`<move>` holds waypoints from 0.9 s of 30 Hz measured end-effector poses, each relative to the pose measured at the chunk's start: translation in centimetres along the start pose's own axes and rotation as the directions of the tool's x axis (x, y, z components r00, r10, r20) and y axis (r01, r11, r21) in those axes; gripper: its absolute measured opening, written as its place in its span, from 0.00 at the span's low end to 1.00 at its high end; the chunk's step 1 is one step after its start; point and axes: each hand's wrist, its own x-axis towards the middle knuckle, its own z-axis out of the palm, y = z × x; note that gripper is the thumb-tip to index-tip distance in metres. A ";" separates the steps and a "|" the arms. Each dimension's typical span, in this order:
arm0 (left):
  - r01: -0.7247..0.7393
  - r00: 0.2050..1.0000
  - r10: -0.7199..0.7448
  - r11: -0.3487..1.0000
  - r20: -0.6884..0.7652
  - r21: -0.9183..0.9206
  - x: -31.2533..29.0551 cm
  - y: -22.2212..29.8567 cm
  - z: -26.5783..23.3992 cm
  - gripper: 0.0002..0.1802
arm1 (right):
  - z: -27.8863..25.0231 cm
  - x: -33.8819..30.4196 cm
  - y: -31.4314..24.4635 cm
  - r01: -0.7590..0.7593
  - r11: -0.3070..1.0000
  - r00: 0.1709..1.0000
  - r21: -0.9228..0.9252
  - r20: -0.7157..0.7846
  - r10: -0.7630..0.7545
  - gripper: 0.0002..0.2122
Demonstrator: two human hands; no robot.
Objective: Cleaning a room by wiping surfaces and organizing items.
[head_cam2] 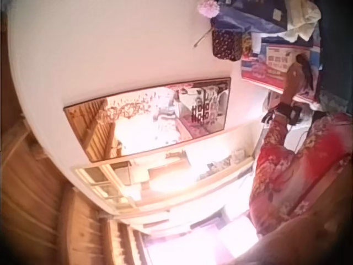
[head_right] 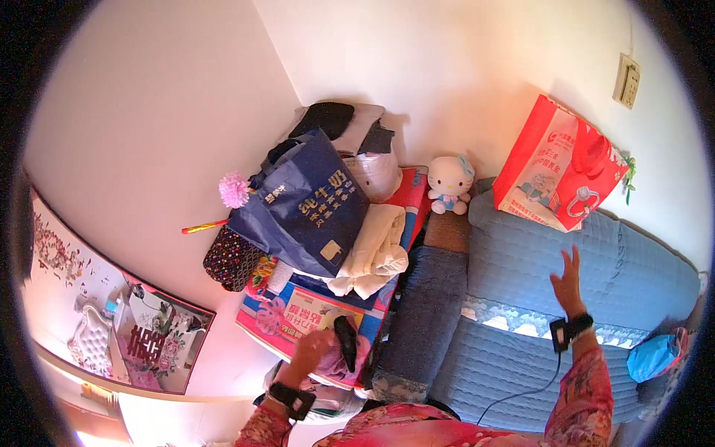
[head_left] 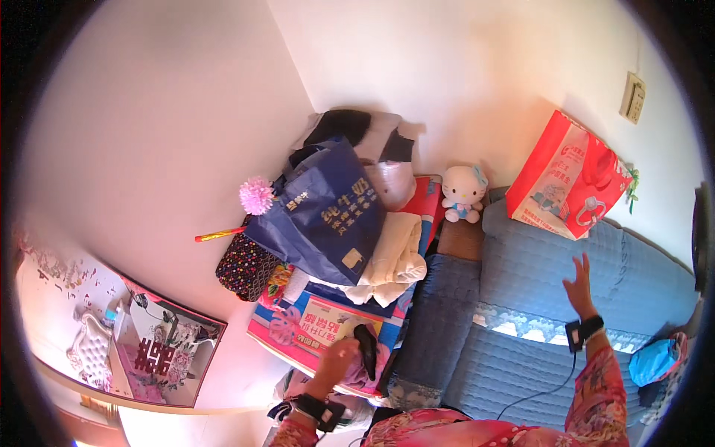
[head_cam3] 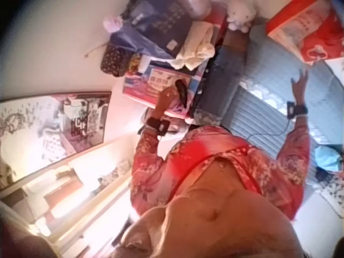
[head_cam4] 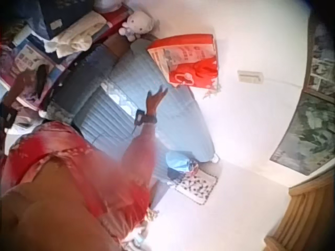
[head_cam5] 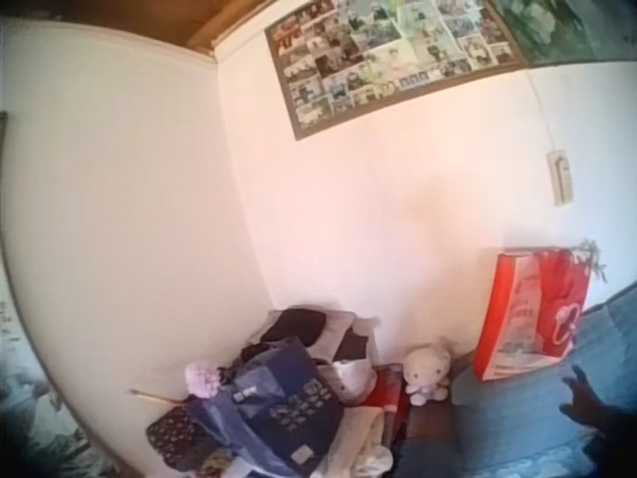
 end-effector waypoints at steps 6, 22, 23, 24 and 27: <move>0.156 0.952 -0.159 0.987 -0.260 -0.032 10.0 3.5 -8.9 0.12 | 1.1 -15.5 3.2 -0.365 0.907 0.925 0.208 0.186 0.330 0.31; 0.016 0.973 -0.022 1.000 -0.228 -0.027 29.1 3.5 -22.4 0.13 | 4.4 -30.4 -16.8 -0.594 0.781 0.768 0.190 0.425 0.480 0.18; 0.057 0.985 -0.051 0.998 -0.163 0.030 29.1 3.5 -22.6 0.12 | 4.7 -31.0 -17.2 -0.564 0.797 0.790 0.214 0.419 0.447 0.17; 0.047 0.990 -0.051 0.998 -0.131 -0.031 28.8 3.4 -22.6 0.10 | 4.9 -31.5 -17.6 -0.568 0.796 0.789 0.211 0.414 0.454 0.17; -0.099 0.995 0.091 0.935 -0.039 -0.340 26.7 5.4 -20.9 0.09 | 5.8 -32.4 -19.6 -0.641 0.737 0.740 0.217 0.431 0.516 0.18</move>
